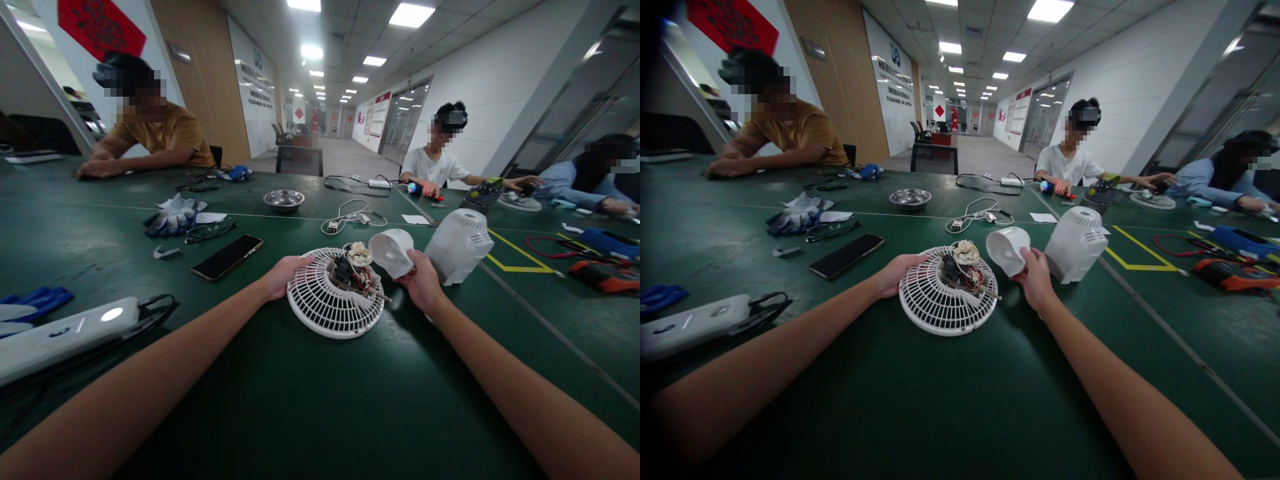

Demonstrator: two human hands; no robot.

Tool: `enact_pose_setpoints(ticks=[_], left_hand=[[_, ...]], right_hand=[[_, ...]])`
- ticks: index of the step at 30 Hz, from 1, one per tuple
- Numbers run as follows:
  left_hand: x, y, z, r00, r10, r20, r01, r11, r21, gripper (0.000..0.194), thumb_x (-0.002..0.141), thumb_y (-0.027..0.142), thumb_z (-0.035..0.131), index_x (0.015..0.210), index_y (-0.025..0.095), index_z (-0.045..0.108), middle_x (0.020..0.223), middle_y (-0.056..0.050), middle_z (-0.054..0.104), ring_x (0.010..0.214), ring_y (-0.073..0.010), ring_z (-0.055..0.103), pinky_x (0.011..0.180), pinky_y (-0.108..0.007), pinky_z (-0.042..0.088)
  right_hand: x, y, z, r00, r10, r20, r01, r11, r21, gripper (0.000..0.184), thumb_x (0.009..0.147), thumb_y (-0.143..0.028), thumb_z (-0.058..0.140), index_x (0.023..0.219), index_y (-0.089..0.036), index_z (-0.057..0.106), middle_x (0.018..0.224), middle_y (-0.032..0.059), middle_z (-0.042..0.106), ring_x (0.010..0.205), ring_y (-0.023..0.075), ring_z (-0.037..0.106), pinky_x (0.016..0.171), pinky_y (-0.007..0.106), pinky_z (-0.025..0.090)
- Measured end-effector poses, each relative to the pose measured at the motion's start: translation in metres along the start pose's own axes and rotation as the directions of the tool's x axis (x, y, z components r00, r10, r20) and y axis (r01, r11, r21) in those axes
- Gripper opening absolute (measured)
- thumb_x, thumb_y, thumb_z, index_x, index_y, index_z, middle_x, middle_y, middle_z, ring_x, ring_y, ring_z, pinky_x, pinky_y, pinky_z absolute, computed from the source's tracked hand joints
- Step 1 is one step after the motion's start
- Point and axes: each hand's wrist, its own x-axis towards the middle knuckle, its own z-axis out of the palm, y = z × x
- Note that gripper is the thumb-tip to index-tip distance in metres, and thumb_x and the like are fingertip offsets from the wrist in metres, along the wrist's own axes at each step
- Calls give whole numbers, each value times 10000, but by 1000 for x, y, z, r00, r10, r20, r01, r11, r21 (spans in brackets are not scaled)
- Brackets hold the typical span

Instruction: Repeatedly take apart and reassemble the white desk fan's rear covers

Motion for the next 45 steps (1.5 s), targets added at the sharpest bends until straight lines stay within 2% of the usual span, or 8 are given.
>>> enact_pose_setpoints(ticks=[3,7,12,19,24,28,36,45], left_hand=[[1,1,0,1000,-3,4,3,1000,0,190,947,155,660,1107,71,720,1070,-183,772,895,-224,777,872,-339,635],[3,-1,-1,1000,-5,2,5,1000,10,182,941,171,679,1086,71,725,1021,-161,781,865,-204,773,896,-341,623],[1,-2,2,999,34,-10,-33,999,20,189,938,186,681,1081,71,726,1031,-172,782,898,-221,773,904,-362,617],[-6,-2,15,982,156,-110,-129,967,220,248,927,259,686,1117,104,722,1196,-183,742,1089,-277,718,1011,-443,549],[-30,6,30,796,603,57,-477,566,672,560,827,328,796,1359,231,650,1546,-107,523,1444,-346,430,1212,-504,293],[-45,13,47,788,500,359,-594,462,659,623,725,353,868,1308,223,690,1411,-118,637,1372,-404,462,1239,-544,156],[-45,24,53,740,398,542,-637,156,755,566,720,508,848,1167,184,726,1110,-144,657,1033,-355,566,1005,-510,411],[-45,24,52,735,380,562,-635,95,767,592,718,566,828,1178,205,739,1159,-145,632,1051,-364,538,1028,-531,383]], right_hand=[[-12,-19,13,978,188,85,-202,957,207,580,951,-704,353,1238,-237,547,1072,114,743,844,286,741,671,435,615],[-38,-47,33,999,-39,17,38,997,62,625,944,-640,499,1466,-323,368,1279,89,674,1057,304,696,823,485,622],[-62,-67,45,924,-276,264,367,834,-411,921,794,-491,806,1553,-328,310,1253,109,645,1073,334,649,1000,606,532],[-57,-66,42,914,-294,279,398,775,-491,829,820,-455,774,1534,-313,378,1402,143,580,1148,368,624,953,624,548],[-56,-66,39,878,-343,334,474,717,-510,860,814,-476,777,1551,-320,362,1383,140,577,1177,377,608,1010,649,506],[-57,-67,39,867,-358,346,495,696,-520,861,823,-476,765,1565,-331,352,1376,138,590,1181,382,612,1020,665,492],[-62,-71,33,825,-325,463,529,734,-427,867,852,-521,717,1594,-324,314,1527,107,547,1285,378,608,1048,627,510],[-61,-69,33,818,-320,478,541,712,-449,904,840,-497,728,1612,-326,290,1556,97,525,1315,391,599,1081,668,489]])
